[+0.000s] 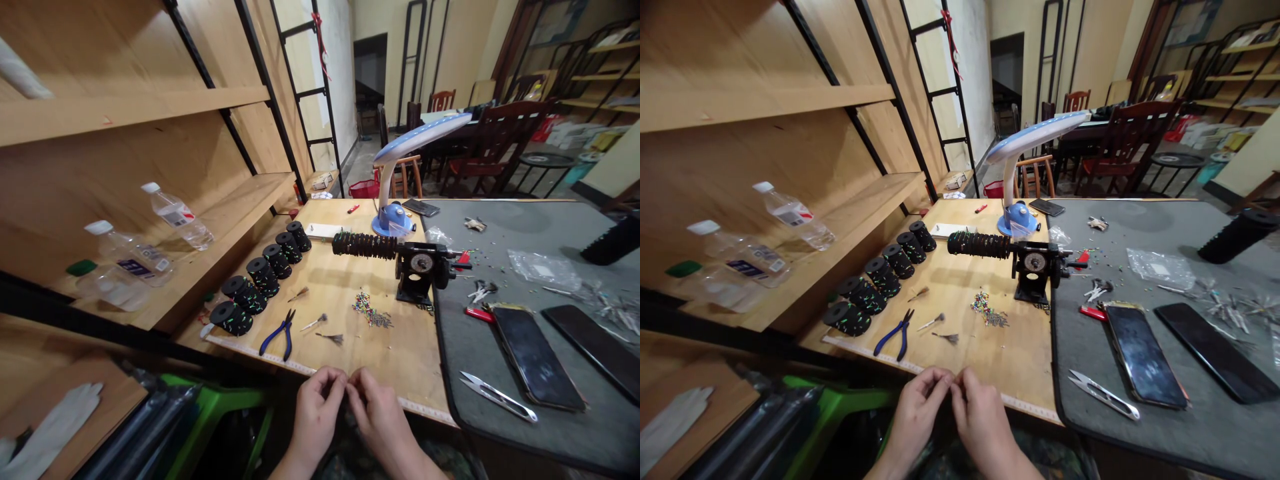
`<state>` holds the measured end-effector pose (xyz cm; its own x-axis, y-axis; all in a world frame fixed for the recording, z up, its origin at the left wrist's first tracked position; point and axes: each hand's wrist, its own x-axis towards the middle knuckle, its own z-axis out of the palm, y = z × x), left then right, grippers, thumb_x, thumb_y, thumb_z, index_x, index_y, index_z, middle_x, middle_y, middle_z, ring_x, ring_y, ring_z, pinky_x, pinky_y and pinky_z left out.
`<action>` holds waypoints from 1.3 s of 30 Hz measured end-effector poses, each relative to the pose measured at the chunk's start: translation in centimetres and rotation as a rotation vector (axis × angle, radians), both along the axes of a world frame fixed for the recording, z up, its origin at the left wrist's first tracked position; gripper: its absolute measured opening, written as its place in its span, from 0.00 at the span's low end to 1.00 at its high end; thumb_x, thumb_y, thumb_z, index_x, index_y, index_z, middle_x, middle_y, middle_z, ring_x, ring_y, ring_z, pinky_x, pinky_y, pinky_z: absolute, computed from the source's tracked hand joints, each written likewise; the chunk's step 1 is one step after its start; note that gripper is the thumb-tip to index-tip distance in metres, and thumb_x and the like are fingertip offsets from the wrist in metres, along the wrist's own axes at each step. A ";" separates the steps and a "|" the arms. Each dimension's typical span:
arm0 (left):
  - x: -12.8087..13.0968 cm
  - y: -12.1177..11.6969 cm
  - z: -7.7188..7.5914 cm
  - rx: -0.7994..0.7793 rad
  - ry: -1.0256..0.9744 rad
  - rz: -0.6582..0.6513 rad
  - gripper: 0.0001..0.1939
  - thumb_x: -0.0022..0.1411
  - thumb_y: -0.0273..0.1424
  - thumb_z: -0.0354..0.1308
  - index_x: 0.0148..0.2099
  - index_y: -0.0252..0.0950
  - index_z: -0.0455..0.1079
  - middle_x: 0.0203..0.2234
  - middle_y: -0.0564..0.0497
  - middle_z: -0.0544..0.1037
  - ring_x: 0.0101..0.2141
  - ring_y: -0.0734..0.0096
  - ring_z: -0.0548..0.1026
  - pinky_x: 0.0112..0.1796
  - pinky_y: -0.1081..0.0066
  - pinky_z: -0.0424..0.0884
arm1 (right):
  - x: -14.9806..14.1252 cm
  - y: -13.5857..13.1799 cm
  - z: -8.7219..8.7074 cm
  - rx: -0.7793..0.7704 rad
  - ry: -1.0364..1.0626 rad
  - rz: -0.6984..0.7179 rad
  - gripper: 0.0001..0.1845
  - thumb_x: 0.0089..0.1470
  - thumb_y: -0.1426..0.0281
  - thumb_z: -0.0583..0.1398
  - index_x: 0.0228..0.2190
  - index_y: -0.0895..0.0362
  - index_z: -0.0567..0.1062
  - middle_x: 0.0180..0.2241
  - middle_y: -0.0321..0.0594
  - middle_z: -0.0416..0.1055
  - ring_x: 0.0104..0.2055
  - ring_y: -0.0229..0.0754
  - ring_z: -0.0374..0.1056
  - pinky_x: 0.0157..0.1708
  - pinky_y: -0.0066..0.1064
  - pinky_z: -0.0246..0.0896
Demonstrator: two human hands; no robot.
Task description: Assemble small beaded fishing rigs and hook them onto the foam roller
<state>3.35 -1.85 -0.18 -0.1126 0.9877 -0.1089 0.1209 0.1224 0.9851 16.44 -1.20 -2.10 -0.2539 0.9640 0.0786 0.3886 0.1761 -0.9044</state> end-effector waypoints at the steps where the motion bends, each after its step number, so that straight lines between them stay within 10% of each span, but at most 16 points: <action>1: 0.1 0.0 0.0 0.008 -0.001 0.005 0.15 0.59 0.40 0.59 0.27 0.34 0.71 0.22 0.48 0.75 0.28 0.65 0.72 0.31 0.73 0.67 | 0.0 0.0 -0.1 0.000 -0.006 -0.004 0.09 0.60 0.65 0.51 0.29 0.53 0.67 0.22 0.38 0.72 0.21 0.41 0.67 0.23 0.28 0.54; 15: -0.1 0.7 1.0 0.015 -0.312 0.099 0.14 0.58 0.41 0.61 0.30 0.36 0.68 0.24 0.53 0.71 0.25 0.74 0.67 0.27 0.76 0.63 | 0.6 0.7 0.3 0.111 -0.074 0.001 0.08 0.59 0.70 0.52 0.29 0.54 0.69 0.23 0.37 0.71 0.24 0.40 0.67 0.25 0.28 0.55; 30: 0.5 0.8 2.6 -0.156 -0.625 -0.105 0.17 0.58 0.40 0.63 0.28 0.36 0.59 0.20 0.58 0.62 0.20 0.81 0.57 0.22 0.77 0.52 | 2.0 1.6 1.3 0.276 -0.101 0.164 0.08 0.57 0.74 0.54 0.27 0.54 0.69 0.24 0.38 0.68 0.30 0.42 0.63 0.30 0.31 0.57; 39: -1.6 0.9 8.4 -0.053 -0.977 -0.223 0.14 0.62 0.32 0.60 0.28 0.35 0.59 0.18 0.60 0.55 0.17 0.84 0.49 0.19 0.80 0.48 | 2.9 4.9 -0.1 0.605 -0.104 0.152 0.09 0.61 0.76 0.52 0.38 0.55 0.71 0.34 0.44 0.73 0.37 0.45 0.63 0.36 0.37 0.62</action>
<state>1.78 -0.99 8.22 0.2373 0.9663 -0.0995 -0.7121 0.2427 0.6589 19.31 3.69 -2.16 -0.4199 0.7095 0.5660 0.3997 0.7044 -0.5866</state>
